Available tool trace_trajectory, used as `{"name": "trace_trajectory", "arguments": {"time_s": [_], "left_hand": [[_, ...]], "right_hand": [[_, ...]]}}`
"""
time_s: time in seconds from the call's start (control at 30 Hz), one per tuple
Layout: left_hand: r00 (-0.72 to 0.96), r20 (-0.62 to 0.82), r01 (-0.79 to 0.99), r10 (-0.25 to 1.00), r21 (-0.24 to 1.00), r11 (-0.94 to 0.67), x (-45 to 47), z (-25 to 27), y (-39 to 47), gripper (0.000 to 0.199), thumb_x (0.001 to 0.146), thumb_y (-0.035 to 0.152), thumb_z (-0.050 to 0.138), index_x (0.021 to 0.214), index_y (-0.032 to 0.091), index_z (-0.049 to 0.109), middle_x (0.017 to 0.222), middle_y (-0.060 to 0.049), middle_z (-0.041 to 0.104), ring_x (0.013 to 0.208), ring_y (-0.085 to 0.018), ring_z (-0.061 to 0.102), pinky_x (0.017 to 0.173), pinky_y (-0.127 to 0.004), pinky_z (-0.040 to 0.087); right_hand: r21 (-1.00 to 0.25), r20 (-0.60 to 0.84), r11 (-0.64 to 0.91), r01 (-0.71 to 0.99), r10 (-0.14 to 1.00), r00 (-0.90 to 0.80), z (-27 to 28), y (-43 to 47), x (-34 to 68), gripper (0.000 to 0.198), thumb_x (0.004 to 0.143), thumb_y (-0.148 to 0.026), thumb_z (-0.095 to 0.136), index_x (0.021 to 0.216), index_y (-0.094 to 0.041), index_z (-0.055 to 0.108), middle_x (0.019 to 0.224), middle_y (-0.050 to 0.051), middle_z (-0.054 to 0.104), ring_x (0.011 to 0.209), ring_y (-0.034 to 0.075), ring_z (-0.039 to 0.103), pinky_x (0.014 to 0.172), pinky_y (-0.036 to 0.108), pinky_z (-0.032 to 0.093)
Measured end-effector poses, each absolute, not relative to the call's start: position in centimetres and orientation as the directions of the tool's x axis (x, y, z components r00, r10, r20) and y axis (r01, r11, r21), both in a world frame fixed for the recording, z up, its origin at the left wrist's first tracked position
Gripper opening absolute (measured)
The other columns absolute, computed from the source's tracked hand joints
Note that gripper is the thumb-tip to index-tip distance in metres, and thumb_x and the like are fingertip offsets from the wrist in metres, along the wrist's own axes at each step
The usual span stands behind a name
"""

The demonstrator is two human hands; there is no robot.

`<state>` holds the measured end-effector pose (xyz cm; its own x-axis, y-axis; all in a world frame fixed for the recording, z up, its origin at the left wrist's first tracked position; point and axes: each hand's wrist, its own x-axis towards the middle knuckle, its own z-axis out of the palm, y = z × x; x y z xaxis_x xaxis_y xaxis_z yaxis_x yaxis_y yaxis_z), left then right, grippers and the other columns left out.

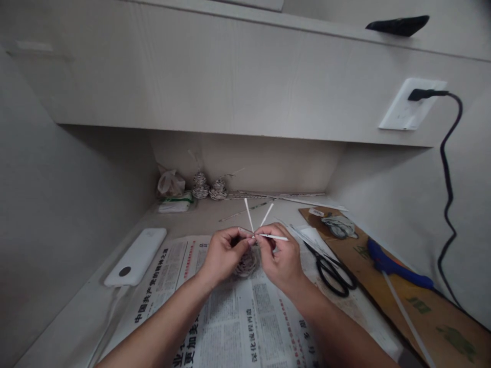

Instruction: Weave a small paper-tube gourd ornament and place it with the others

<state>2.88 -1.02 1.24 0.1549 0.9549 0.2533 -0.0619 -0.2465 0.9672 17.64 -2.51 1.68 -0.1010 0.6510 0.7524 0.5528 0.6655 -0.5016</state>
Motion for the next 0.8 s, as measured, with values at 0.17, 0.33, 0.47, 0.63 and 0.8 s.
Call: {"name": "trace_trajectory", "arguments": {"time_s": [0.17,0.33,0.47,0.63,0.8], "left_hand": [[0.265,0.13,-0.191,0.955,0.978,-0.08,2.48,1.64,-0.64,0.017,0.068,0.028,0.076,0.075,0.014,0.071,0.066,-0.001,0.067,0.061,-0.011,0.055,0.061,-0.021,0.041],[0.331,0.043,-0.287,0.943,0.956,0.057,2.17,1.67,-0.33,0.022,0.063,0.028,0.081,0.072,0.011,0.071,0.063,-0.002,0.065,0.06,-0.01,0.054,0.062,-0.021,0.041],[0.379,-0.004,-0.357,0.925,0.922,0.15,2.07,1.33,-0.32,0.024,0.061,0.027,0.083,0.073,0.01,0.071,0.064,-0.004,0.066,0.061,-0.011,0.056,0.063,-0.023,0.042],[0.409,-0.009,-0.393,0.913,0.901,0.185,2.15,1.28,-0.55,0.024,0.06,0.026,0.084,0.074,0.011,0.071,0.066,-0.004,0.066,0.061,-0.011,0.056,0.063,-0.022,0.041],[0.418,0.028,-0.372,0.908,0.917,0.143,2.27,1.39,-0.69,0.025,0.062,0.029,0.082,0.074,0.012,0.069,0.065,-0.002,0.062,0.06,-0.009,0.052,0.062,-0.021,0.039]], "right_hand": [[-0.502,0.777,0.709,0.495,0.621,-0.101,1.68,-2.52,17.66,0.013,0.087,-0.012,0.052,0.087,-0.02,0.062,0.081,0.004,0.062,0.081,0.019,0.056,0.074,0.033,0.044],[-0.546,0.75,0.707,0.45,0.651,-0.112,1.93,-2.49,17.84,0.014,0.087,-0.013,0.052,0.088,-0.021,0.064,0.082,0.004,0.061,0.082,0.019,0.057,0.074,0.033,0.045],[-0.578,0.73,0.709,0.404,0.671,-0.133,2.07,-2.56,17.93,0.014,0.087,-0.013,0.053,0.088,-0.021,0.064,0.083,0.004,0.06,0.082,0.018,0.058,0.074,0.032,0.046],[-0.589,0.723,0.712,0.382,0.675,-0.146,2.15,-2.7,17.94,0.015,0.088,-0.014,0.052,0.089,-0.021,0.064,0.083,0.003,0.06,0.083,0.018,0.058,0.075,0.032,0.046],[-0.572,0.734,0.74,0.354,0.654,-0.183,2.3,-2.65,18.13,0.015,0.088,-0.014,0.052,0.088,-0.022,0.065,0.083,0.003,0.061,0.083,0.019,0.058,0.076,0.033,0.046]]}}
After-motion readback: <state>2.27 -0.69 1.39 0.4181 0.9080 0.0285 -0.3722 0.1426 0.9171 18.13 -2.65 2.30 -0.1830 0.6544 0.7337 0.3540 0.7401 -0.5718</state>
